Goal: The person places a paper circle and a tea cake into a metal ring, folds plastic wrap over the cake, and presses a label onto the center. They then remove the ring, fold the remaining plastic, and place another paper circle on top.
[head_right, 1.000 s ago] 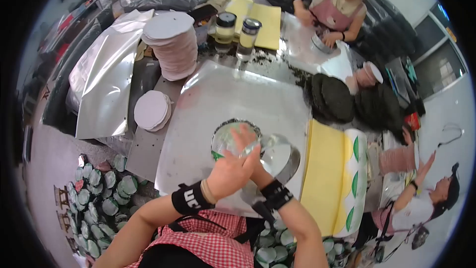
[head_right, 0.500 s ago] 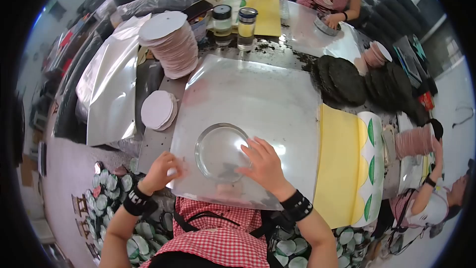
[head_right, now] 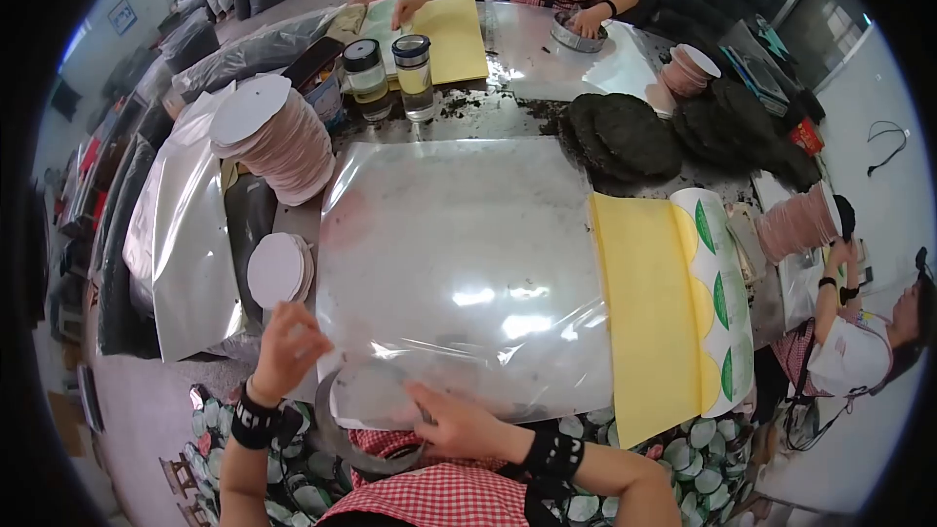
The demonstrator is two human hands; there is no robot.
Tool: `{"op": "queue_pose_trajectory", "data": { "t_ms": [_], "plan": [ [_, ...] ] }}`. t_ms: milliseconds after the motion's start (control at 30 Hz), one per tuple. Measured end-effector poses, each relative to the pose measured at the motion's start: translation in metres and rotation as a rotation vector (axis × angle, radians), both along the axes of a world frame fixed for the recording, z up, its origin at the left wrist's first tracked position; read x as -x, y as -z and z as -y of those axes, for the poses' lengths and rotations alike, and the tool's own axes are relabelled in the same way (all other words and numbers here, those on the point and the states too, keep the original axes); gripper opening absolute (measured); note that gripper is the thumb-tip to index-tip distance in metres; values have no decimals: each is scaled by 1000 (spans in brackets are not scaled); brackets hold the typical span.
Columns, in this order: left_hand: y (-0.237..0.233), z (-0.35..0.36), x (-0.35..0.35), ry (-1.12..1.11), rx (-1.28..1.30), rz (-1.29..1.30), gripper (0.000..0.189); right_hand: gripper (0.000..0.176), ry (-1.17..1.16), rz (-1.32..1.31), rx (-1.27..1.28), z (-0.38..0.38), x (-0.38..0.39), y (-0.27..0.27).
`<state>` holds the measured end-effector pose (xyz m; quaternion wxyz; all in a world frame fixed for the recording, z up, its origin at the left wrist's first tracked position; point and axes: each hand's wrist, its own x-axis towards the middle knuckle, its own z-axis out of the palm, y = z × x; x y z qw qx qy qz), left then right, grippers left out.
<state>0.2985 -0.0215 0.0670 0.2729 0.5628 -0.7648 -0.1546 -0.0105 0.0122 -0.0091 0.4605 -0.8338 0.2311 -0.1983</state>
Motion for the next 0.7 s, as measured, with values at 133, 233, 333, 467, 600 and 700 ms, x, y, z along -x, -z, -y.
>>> {"op": "queue_pose_trajectory", "data": {
  "t_ms": [133, 233, 333, 467, 600, 700],
  "plan": [
    [32, -42, 13, 474, -176, 181, 13, 50, 530, -147, 166, 76, 32, 38],
    [61, -36, 0, 414, -257, 139, 18, 49, 534, -174, 182, 92, 38, 42],
    [53, 2, -22, 45, -99, 130, 31, 42, 475, 30, 166, 18, 51, 76],
    [98, 34, -68, -493, -36, 447, 58, 37, 40, -210, -720, -133, 150, 147],
    [121, 22, -86, -388, -19, 560, 53, 14, 364, -562, 313, 56, 183, -49],
    [79, 37, -75, -426, -88, 417, 43, 20, 1105, 10, 192, 249, 251, 14]
  ]
}}
